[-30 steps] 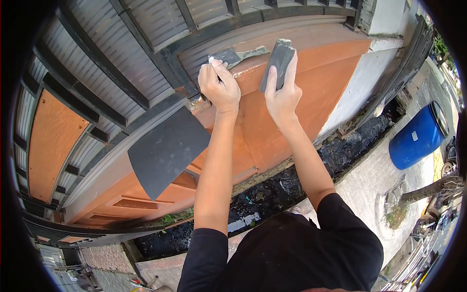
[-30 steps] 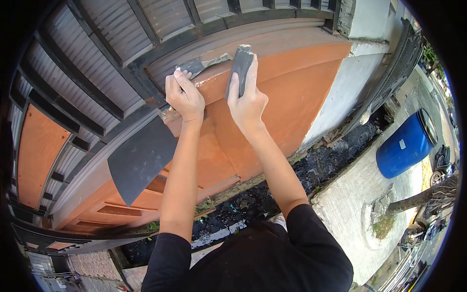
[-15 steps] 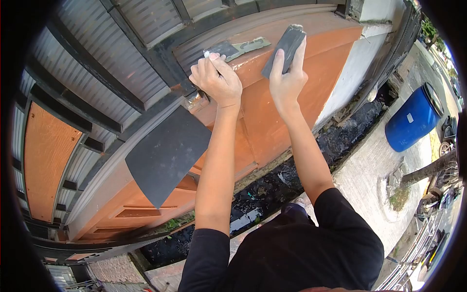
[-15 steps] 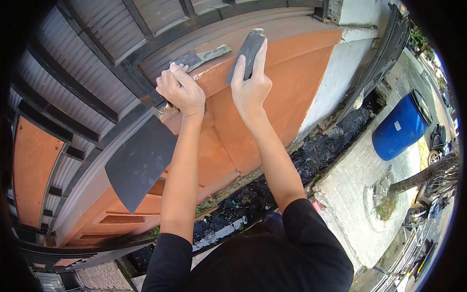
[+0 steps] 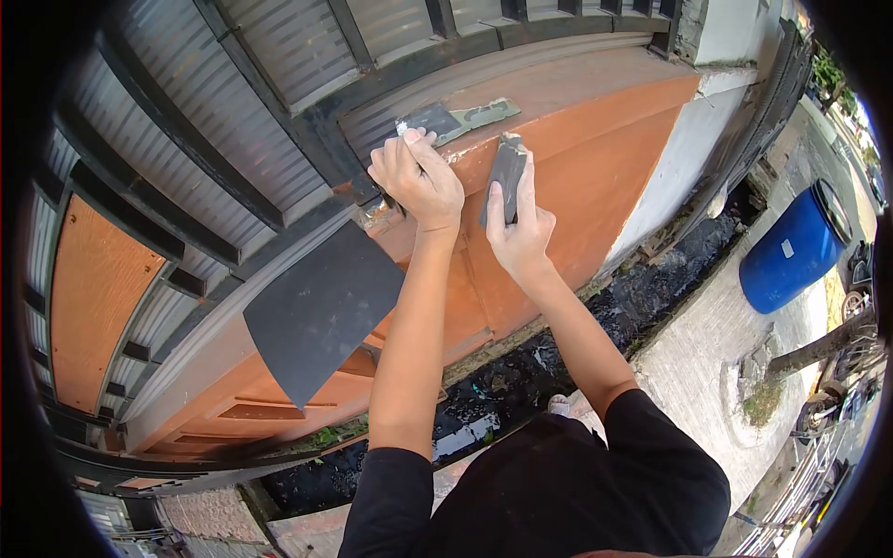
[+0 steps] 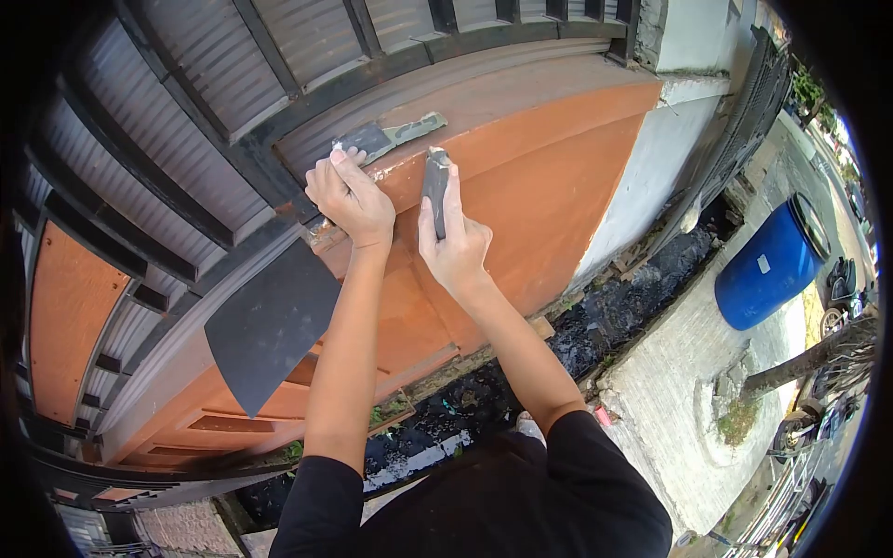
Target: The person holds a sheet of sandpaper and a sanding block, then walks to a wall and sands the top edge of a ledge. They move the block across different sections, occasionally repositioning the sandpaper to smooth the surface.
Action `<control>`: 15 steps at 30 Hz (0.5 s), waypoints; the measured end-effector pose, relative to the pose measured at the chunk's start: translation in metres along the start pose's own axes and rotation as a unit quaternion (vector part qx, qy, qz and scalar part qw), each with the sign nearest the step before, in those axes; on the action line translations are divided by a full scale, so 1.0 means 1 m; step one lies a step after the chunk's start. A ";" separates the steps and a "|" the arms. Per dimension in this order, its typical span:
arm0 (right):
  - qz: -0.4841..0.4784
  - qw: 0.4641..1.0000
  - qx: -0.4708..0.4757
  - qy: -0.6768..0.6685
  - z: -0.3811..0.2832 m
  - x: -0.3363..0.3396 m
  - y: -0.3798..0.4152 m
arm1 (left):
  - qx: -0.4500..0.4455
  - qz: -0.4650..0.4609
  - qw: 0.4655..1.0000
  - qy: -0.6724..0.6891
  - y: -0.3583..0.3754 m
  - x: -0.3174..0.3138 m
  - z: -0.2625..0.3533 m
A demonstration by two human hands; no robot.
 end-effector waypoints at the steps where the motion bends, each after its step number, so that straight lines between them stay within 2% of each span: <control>1: 0.026 1.000 0.012 0.001 0.006 0.002 -0.023 | -0.002 0.002 1.000 0.000 -0.002 -0.001 0.001; 2: 0.023 1.000 0.011 0.000 0.003 0.007 -0.049 | 0.006 -0.005 1.000 0.002 0.000 0.000 0.002; 4: 0.032 0.987 -0.139 -0.068 0.006 0.015 -0.091 | 0.017 -0.007 1.000 0.000 0.002 0.002 0.000; 6: 0.042 0.998 -0.050 -0.016 0.008 0.003 -0.034 | 0.021 -0.006 1.000 0.002 0.000 0.000 0.000; 8: -0.064 0.997 0.033 0.014 -0.009 0.001 0.041 | 0.015 0.009 1.000 0.016 -0.002 -0.001 -0.002; 11: -0.030 0.997 0.071 0.028 -0.004 0.000 0.011 | 0.006 0.016 0.999 0.038 -0.004 -0.001 -0.001; 12: -0.032 0.997 0.069 0.027 -0.006 -0.002 -0.018 | 0.009 0.014 0.999 0.042 -0.002 -0.001 -0.001; 14: 0.040 0.997 -0.056 -0.032 -0.004 0.001 -0.074 | 0.026 0.003 0.999 0.035 -0.004 -0.001 0.000; 15: 0.053 0.997 -0.042 -0.033 -0.006 0.000 -0.066 | 0.039 -0.011 0.999 0.032 -0.002 0.002 -0.001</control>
Point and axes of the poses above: each hand's wrist, its own y-axis away from the middle knuckle, its own x-axis out of the back of the hand, z = x × y, the point moved 5 cm from there along -y, towards the middle knuckle, and after that the axes turned 2 degrees about x, right-handed, at the moved point
